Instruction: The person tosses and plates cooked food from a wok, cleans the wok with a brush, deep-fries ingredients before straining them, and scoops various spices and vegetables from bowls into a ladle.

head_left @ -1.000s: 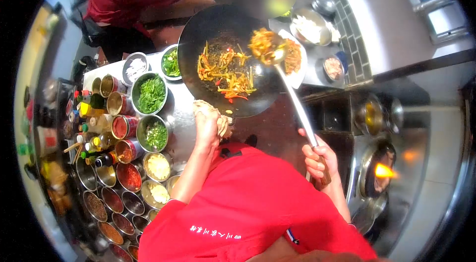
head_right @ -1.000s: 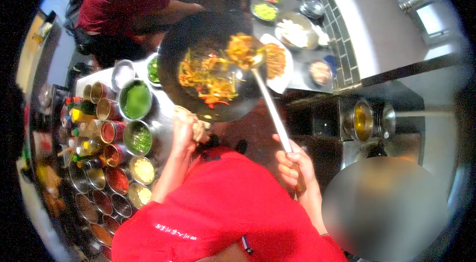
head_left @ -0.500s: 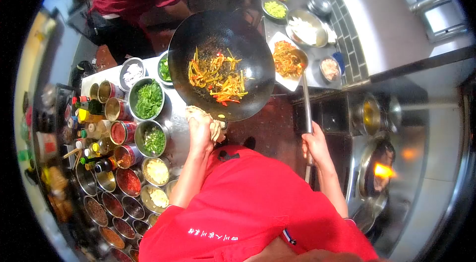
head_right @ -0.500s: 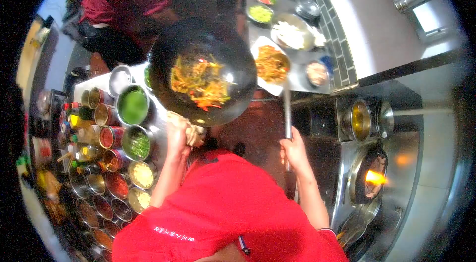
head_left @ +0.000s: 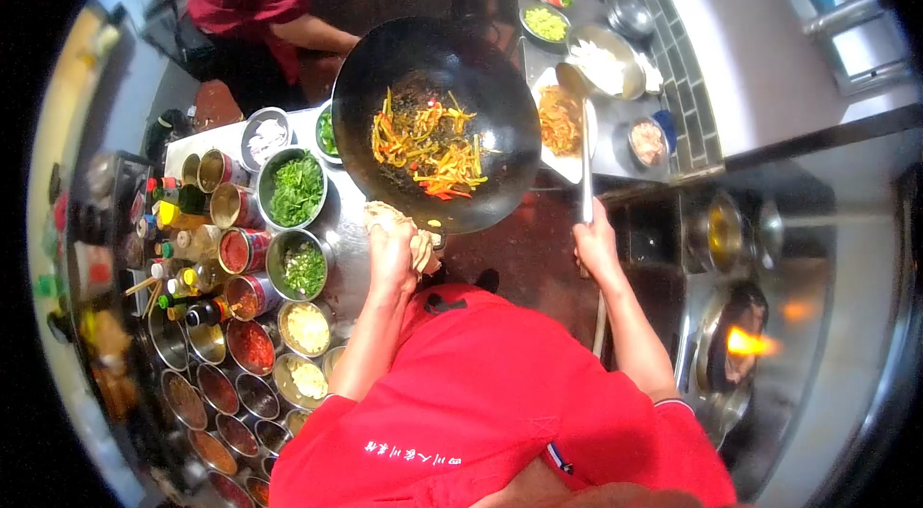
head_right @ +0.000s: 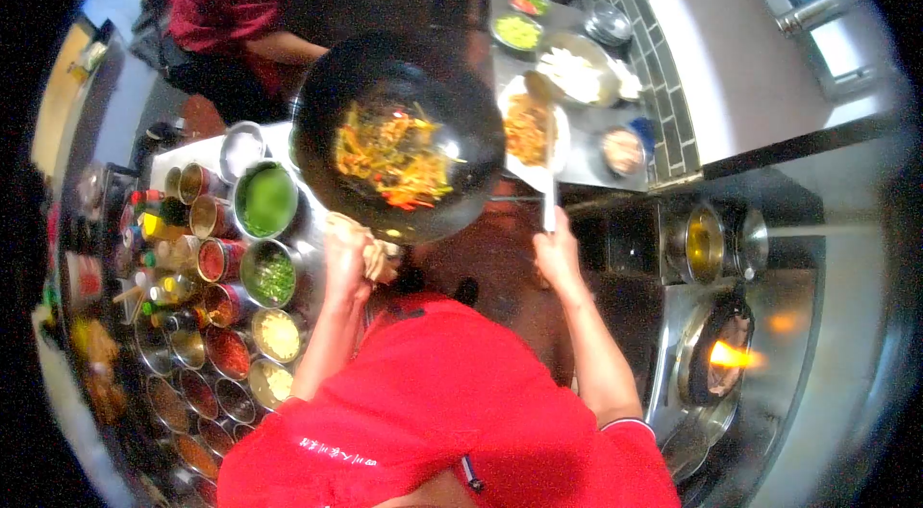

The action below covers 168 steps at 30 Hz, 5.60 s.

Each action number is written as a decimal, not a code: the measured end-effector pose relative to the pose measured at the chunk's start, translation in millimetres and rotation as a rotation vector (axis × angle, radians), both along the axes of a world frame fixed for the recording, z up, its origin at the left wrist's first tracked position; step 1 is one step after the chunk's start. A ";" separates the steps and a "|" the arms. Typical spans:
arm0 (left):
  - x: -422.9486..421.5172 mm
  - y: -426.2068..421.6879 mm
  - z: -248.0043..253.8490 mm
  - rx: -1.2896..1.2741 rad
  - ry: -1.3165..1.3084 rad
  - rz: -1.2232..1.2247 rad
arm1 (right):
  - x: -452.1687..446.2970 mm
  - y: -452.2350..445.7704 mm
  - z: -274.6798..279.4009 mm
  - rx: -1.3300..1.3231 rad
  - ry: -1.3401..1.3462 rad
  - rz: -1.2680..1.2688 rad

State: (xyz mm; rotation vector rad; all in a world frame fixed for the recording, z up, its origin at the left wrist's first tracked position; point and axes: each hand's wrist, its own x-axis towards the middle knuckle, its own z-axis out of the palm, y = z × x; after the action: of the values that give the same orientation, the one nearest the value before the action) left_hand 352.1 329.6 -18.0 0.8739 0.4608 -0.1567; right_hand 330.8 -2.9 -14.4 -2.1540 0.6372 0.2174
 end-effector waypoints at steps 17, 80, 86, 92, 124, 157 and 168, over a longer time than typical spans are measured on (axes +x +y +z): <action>9.6 -13.9 -12.2 0.160 -0.040 0.169 | 1.3 56.8 34.7 -0.404 -0.197 0.843; 20.1 -0.1 24.8 0.122 0.013 0.022 | 2.4 -49.4 9.5 -0.430 -0.175 0.269; 17.5 12.8 3.8 0.131 -0.064 -0.048 | 8.6 -79.0 -2.7 -0.651 -0.174 0.399; 13.8 13.6 18.0 0.139 0.040 -0.077 | -16.0 -79.4 16.4 -0.701 -0.219 0.379; 7.1 -162.3 26.4 0.215 -0.170 0.328 | 48.1 -252.8 60.7 -0.298 -0.226 0.932; 57.5 -191.7 -22.3 0.268 -0.214 0.399 | 105.8 -371.5 73.3 -0.905 -0.231 0.882; 69.6 -185.7 -18.0 0.273 -0.230 0.439 | 87.6 -267.2 19.6 -0.376 -0.362 0.854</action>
State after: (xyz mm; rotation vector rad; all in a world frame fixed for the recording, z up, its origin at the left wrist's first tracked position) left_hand 421.7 144.0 -36.0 1.0223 0.4528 0.4148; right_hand 418.4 -270.2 5.2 -2.6254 -0.5173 0.1538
